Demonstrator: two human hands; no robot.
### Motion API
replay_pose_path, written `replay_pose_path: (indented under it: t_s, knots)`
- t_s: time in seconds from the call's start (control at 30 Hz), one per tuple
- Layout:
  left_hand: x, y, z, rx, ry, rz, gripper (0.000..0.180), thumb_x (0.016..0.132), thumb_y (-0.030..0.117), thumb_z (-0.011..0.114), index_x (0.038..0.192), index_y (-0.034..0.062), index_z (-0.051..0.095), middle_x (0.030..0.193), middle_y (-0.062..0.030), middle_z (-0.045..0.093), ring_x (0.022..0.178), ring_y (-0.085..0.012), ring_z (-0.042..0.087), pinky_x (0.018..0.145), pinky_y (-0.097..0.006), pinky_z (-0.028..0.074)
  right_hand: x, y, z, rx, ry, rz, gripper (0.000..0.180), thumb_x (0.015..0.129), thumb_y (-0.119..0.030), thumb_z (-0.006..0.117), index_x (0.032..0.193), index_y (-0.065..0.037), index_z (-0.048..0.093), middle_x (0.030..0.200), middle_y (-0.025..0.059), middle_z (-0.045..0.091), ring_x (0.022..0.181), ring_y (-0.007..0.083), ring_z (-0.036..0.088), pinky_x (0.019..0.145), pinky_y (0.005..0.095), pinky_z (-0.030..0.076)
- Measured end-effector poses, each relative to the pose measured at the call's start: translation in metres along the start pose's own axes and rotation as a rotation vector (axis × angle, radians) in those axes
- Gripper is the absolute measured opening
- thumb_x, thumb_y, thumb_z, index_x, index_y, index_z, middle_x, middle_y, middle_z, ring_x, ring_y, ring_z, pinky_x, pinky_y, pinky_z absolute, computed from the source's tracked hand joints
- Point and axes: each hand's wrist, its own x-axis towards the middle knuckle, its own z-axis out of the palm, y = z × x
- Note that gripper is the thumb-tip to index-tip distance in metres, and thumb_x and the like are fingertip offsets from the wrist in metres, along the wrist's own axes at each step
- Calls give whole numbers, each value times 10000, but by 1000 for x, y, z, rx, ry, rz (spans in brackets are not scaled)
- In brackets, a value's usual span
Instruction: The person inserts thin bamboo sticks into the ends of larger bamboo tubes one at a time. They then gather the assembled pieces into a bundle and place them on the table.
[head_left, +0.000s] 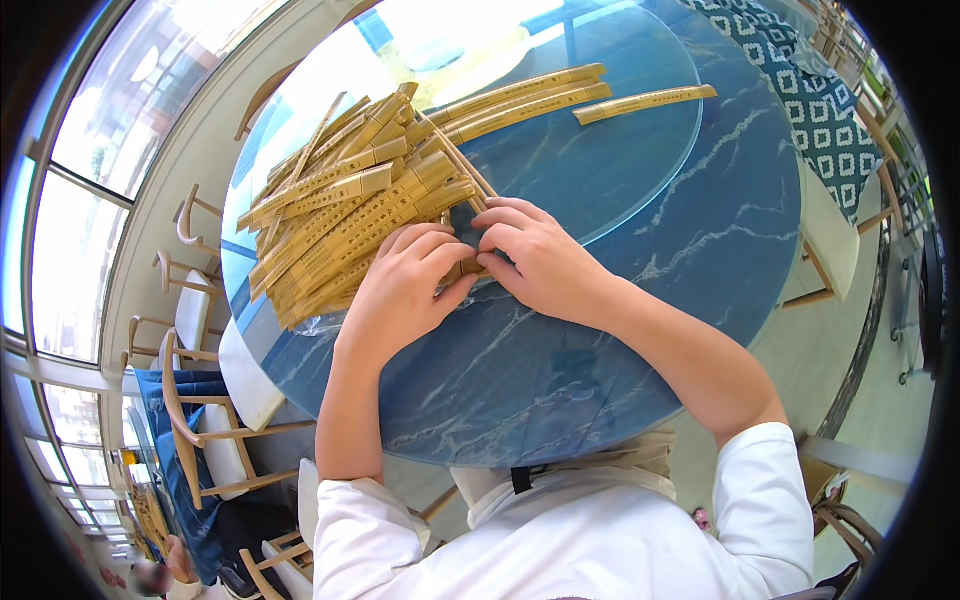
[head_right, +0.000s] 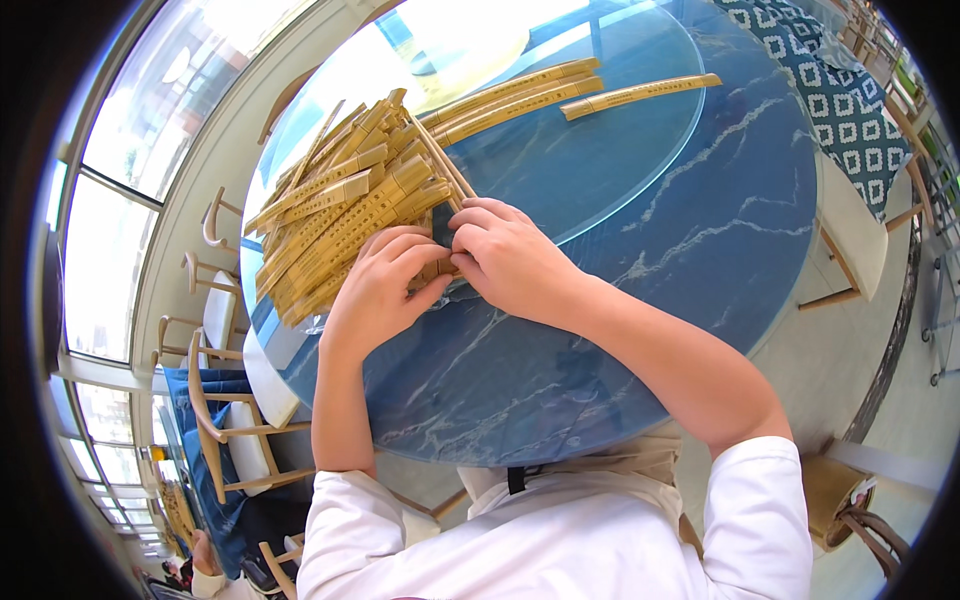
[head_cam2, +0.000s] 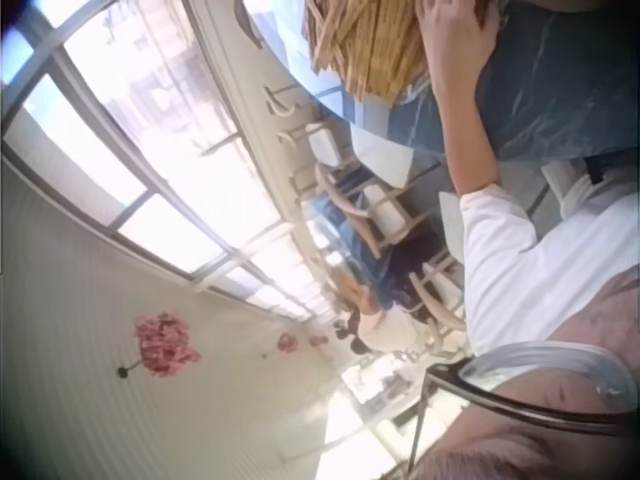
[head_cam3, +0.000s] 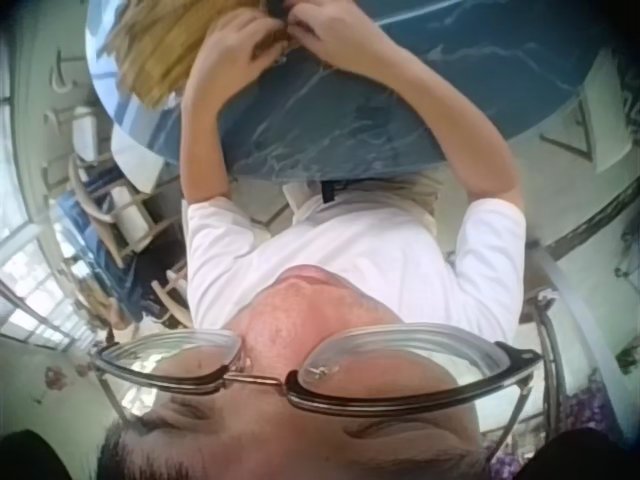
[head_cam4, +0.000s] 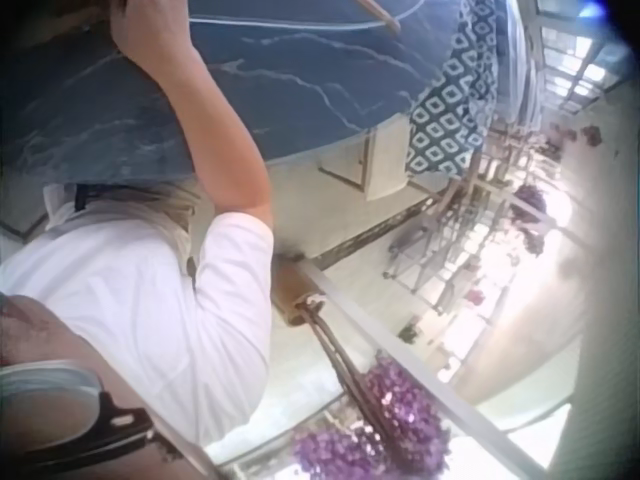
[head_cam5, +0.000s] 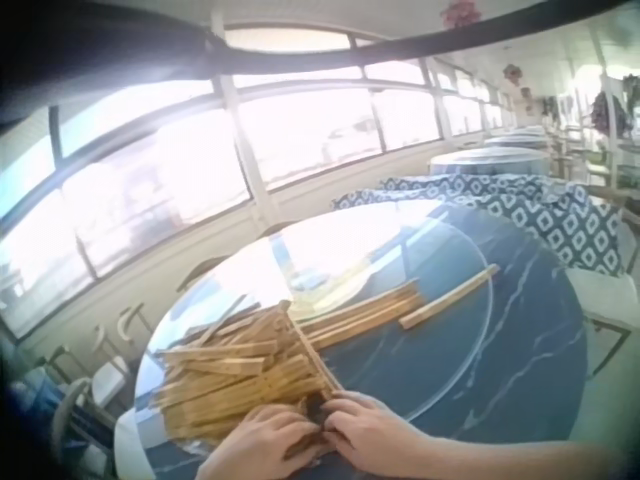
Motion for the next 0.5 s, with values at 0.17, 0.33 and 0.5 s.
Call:
replay_pose_path:
  t_s: [0.17,0.33,0.5]
  knots:
    - [1,6,3,-45,67,-108,499,894,191,812,1341,62,630,1175,-154,706,1175,-357,640,1045,-459,501,19,-1,-35,287,181,318,207,1037,-207,666,1030,0,678,1039,143,712,1025,281,678,909,382,528]
    - [2,1,11,-80,192,-124,508,928,192,801,1379,69,603,1179,-155,693,1151,-350,648,1004,-446,516,31,11,-89,714,456,549,280,1078,-325,655,1070,-46,663,834,-14,640,719,44,553,671,215,476]
    - [-3,8,7,-183,515,-124,476,905,129,825,1339,73,637,1154,-123,670,1072,-309,652,901,-386,541,27,22,-101,1135,509,379,233,1068,-272,678,1077,-41,651,780,1,624,665,47,544,715,222,520]
